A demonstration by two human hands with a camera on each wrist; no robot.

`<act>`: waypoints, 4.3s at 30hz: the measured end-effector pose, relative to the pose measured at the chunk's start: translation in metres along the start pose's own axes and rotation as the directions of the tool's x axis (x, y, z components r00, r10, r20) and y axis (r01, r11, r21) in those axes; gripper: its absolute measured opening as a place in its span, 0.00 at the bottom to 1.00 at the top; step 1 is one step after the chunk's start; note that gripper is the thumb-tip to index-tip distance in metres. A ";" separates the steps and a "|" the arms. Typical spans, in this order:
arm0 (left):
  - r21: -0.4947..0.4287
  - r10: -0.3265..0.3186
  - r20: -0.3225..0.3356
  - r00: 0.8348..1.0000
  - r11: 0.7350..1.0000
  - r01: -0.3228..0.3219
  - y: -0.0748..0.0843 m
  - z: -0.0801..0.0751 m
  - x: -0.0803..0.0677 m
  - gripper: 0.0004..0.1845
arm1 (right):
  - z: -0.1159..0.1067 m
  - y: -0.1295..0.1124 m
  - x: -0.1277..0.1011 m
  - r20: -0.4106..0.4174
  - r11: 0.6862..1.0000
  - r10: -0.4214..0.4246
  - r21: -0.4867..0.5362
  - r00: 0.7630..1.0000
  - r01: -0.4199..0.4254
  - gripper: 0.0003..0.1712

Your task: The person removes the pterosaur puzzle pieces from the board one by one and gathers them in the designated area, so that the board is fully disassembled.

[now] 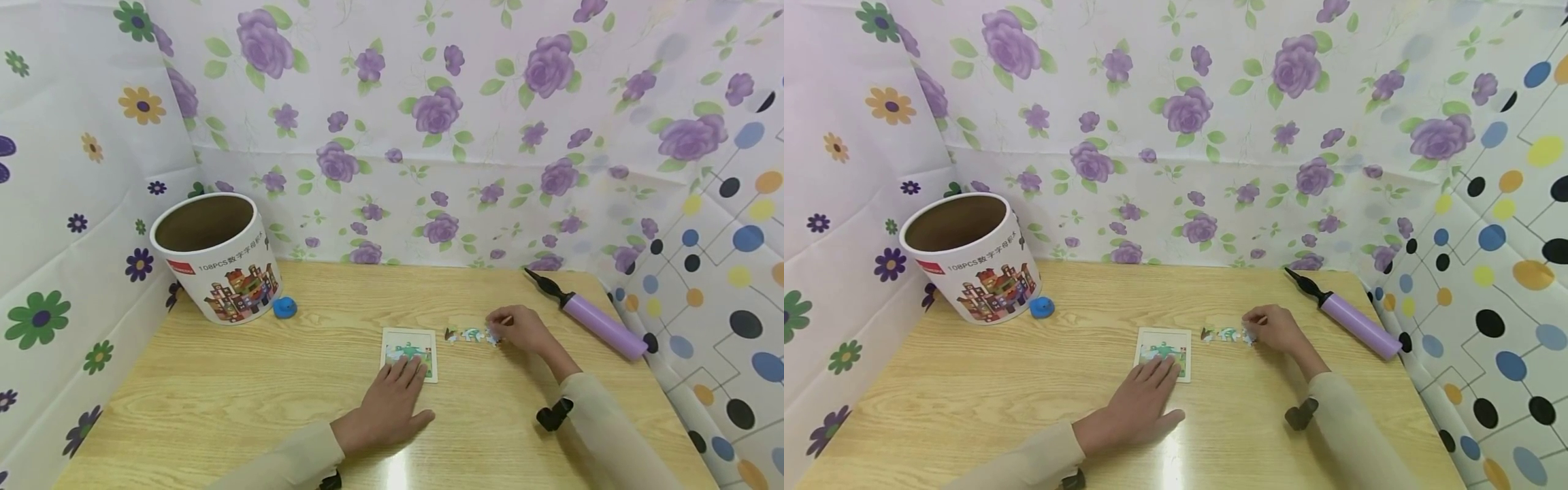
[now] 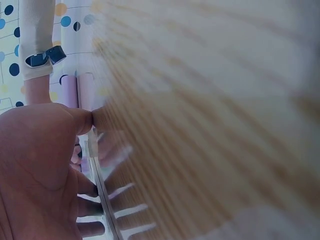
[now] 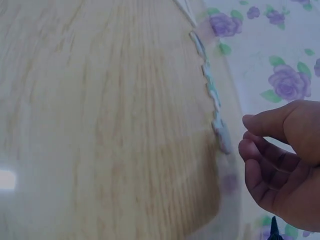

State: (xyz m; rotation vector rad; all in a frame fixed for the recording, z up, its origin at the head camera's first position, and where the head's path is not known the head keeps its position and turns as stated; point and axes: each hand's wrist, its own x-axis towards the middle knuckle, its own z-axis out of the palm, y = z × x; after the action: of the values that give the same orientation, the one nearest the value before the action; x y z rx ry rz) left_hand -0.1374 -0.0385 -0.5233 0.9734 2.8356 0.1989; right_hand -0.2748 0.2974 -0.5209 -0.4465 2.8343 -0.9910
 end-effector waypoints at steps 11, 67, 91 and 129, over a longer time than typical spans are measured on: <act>-0.015 -0.008 0.021 1.000 1.000 0.008 0.001 -0.004 -0.001 0.42 | 0.010 -0.039 0.004 -0.019 0.994 -0.076 0.072 0.997 0.077 0.16; -0.001 -0.001 0.029 1.000 1.000 0.001 0.005 -0.008 -0.010 0.42 | 0.113 -0.137 0.048 0.211 0.946 -0.324 0.059 0.922 0.318 0.08; -0.010 -0.003 0.019 1.000 1.000 0.003 0.004 -0.007 -0.010 0.43 | 0.116 -0.138 0.049 0.222 0.952 -0.301 0.128 0.927 0.278 0.03; 0.007 0.001 0.033 0.999 1.000 -0.001 0.001 -0.002 -0.007 0.44 | 0.059 -0.099 0.026 0.087 0.982 -0.165 0.107 0.982 0.156 0.04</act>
State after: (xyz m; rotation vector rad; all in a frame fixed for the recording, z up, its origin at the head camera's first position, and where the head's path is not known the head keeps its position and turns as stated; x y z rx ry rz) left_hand -0.1317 -0.0421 -0.5209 0.9707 2.8077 0.1707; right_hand -0.2648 0.1807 -0.5054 -0.7015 2.6840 -1.1013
